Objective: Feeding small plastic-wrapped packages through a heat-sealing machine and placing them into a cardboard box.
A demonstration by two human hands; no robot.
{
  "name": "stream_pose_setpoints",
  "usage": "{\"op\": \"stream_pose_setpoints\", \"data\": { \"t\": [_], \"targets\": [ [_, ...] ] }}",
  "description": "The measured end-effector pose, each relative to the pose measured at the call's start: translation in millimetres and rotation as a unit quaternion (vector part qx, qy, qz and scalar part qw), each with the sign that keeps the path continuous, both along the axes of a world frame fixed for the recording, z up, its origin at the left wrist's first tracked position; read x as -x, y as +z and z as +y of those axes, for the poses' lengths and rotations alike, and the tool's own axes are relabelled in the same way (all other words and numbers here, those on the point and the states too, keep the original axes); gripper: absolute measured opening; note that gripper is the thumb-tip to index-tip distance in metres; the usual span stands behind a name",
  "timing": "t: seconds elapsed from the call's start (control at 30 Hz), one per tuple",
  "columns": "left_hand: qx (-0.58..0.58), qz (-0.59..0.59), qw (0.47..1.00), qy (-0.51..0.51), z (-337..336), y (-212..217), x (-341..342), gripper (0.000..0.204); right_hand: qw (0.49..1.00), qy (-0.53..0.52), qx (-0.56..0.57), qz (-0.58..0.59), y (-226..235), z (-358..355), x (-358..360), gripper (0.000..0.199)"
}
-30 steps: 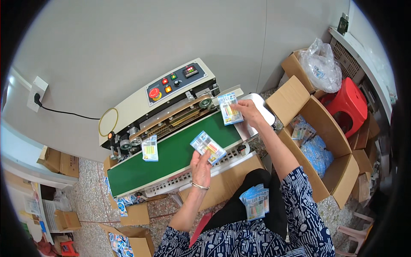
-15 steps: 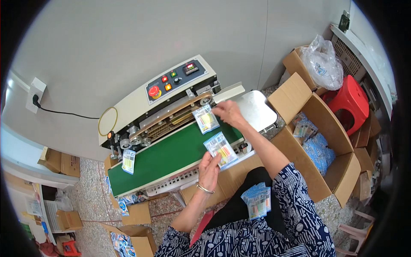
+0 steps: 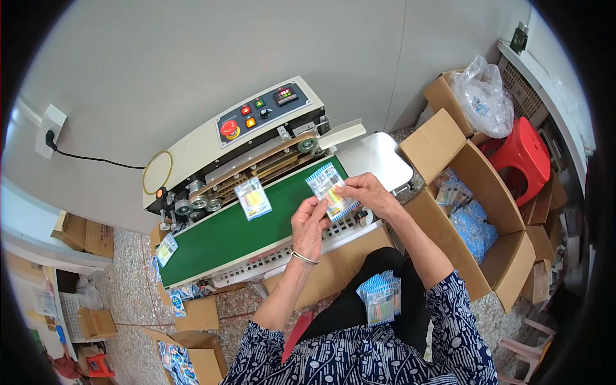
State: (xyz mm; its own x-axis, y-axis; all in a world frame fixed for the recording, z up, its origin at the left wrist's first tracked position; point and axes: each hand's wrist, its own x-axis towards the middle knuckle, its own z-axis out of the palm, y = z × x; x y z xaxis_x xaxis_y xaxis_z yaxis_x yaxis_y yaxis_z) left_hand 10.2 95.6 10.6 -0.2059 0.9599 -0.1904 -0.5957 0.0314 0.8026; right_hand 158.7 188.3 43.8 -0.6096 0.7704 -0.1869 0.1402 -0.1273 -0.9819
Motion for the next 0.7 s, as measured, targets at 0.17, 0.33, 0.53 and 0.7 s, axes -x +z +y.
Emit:
{"op": "stream_pose_setpoints", "data": {
  "t": [0.17, 0.33, 0.53, 0.7],
  "targets": [
    [0.026, 0.018, 0.999, 0.023, -15.0, 1.8, 0.8, 0.018, 0.995, -0.061, 0.06, 0.05, -0.1, 19.6, -0.2, 0.022],
    [0.065, 0.038, 0.997, -0.024, -43.7, -7.2, -9.6, 0.018, 0.992, -0.124, 0.027, 0.008, -19.0, 71.1, -8.3, 0.024],
    [0.096, 0.034, 0.993, -0.067, -82.9, -20.7, -19.3, 0.019, 0.993, -0.09, 0.018, -0.075, -19.8, 83.4, 15.7, 0.024],
    [0.115, 0.04, 0.988, -0.092, -91.6, -33.4, -36.4, 0.019, 0.994, -0.067, -0.062, -0.067, -43.3, 73.5, 42.7, 0.02]
  ]
}}
